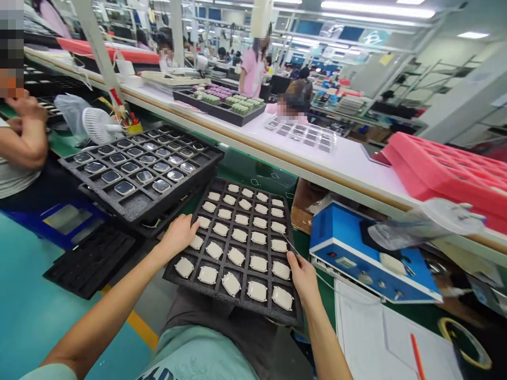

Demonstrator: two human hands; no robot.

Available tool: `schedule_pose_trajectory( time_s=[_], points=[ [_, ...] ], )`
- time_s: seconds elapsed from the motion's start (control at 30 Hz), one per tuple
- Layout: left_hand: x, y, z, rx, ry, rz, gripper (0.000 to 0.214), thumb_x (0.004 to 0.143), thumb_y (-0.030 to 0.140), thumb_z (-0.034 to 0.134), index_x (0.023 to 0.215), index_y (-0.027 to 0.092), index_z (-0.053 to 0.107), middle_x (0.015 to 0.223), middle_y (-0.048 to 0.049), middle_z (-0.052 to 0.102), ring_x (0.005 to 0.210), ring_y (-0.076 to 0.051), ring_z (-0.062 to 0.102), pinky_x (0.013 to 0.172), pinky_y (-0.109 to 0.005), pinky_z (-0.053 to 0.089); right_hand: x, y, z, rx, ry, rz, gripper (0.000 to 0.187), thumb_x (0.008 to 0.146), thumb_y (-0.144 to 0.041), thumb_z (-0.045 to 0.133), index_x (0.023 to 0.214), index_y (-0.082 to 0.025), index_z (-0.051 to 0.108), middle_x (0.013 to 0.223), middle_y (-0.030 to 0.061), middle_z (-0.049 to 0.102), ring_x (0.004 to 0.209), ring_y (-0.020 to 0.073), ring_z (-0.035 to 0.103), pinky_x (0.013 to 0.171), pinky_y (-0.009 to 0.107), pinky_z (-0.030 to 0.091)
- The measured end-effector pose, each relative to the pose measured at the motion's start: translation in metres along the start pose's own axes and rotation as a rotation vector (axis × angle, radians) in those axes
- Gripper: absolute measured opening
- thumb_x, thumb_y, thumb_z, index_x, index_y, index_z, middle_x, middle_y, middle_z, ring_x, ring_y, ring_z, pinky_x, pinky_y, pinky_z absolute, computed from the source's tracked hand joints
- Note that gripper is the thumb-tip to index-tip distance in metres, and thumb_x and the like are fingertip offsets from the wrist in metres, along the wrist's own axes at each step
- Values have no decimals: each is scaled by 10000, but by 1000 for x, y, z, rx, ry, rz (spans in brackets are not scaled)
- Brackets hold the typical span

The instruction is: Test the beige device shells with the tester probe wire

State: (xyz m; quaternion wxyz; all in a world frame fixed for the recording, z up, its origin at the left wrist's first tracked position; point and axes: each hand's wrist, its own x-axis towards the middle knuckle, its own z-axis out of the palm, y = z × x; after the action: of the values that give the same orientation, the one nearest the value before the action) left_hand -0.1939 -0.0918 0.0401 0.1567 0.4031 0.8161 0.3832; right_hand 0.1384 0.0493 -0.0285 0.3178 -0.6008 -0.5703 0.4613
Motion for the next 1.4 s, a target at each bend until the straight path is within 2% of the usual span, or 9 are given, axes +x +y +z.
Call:
schedule_pose_trajectory(
  time_s=[0.13, 0.3, 0.4, 0.53, 0.67, 0.73, 0.83, 0.93, 1.4],
  points=[
    [-1, 21, -53, 188, 59, 87, 157, 907, 268, 605, 883, 170, 725, 1011, -170, 729, 1133, -402, 667, 1028, -534, 460, -4, 3, 0, 97, 86, -66, 841, 607, -651, 809, 1289, -192, 633, 1330, 173, 677, 1233, 359, 652, 1031, 502, 544],
    [65, 26, -132, 629, -12, 292, 316, 766, 45, 670, 1013, 194, 798, 1081, -111, 765, 1189, -378, 645, 1086, -507, 454, -40, -1, -15, 462, 78, -201, 771, 680, -436, 880, 1381, -319, 581, 1207, 59, 639, 1136, 246, 638, 1007, 446, 542],
    [91, 26, -153, 607, -88, 271, 321, 721, 65, 765, 1020, 175, 803, 1000, -49, 779, 1094, -318, 686, 1101, -465, 454, -59, -3, -27, 744, -61, -208, 535, 755, -429, 852, 1255, -347, 682, 861, -9, 597, 831, 168, 621, 752, 330, 578],
    [76, 38, -156, 428, 15, 246, 225, 818, 154, 757, 1037, 104, 769, 868, 21, 750, 1089, -227, 680, 1142, -433, 414, -68, -6, -29, 891, -117, -196, 330, 885, -570, 715, 1013, -275, 791, 811, 28, 638, 711, 153, 607, 606, 299, 553],
    [32, 60, -96, 40, 186, 232, 397, 926, 350, 648, 1262, 141, 682, 1040, 0, 769, 926, -193, 718, 861, -312, 589, -54, -18, -12, 825, -95, -287, 327, 863, -557, 760, 937, -243, 813, 945, 66, 679, 735, 166, 656, 623, 329, 581],
    [12, 73, -34, -151, 77, 218, 441, 942, 427, 583, 1251, 126, 674, 1054, -65, 784, 846, -203, 739, 690, -297, 615, -42, -26, -2, 759, -84, -376, 163, 833, -398, 831, 889, -247, 807, 935, 38, 652, 731, 142, 653, 645, 305, 580],
    [-9, 92, 60, -640, -210, 2, 494, 850, 438, 699, 1216, 108, 667, 1069, -141, 790, 914, -241, 754, 696, -303, 613, -26, -36, 8, 658, -66, -457, 43, 845, -277, 819, 868, -248, 799, 958, 26, 652, 765, 136, 677, 677, 290, 601],
    [-18, 105, 115, -780, -316, -82, 494, 835, 396, 748, 1239, 125, 660, 1112, -143, 788, 1005, -233, 742, 761, -282, 592, -16, -44, 12, 601, -4, -466, 83, 894, -310, 768, 930, -241, 797, 985, 41, 699, 781, 155, 712, 675, 304, 640],
    [-21, 100, 144, -629, -363, -64, 357, 824, 353, 811, 1147, 202, 810, 1112, -66, 813, 959, -231, 766, 865, -319, 615, -13, -36, 19, 449, 82, -520, 103, 991, -198, 635, 1048, -251, 701, 1070, 50, 792, 981, 189, 771, 877, 347, 643]
  ],
)
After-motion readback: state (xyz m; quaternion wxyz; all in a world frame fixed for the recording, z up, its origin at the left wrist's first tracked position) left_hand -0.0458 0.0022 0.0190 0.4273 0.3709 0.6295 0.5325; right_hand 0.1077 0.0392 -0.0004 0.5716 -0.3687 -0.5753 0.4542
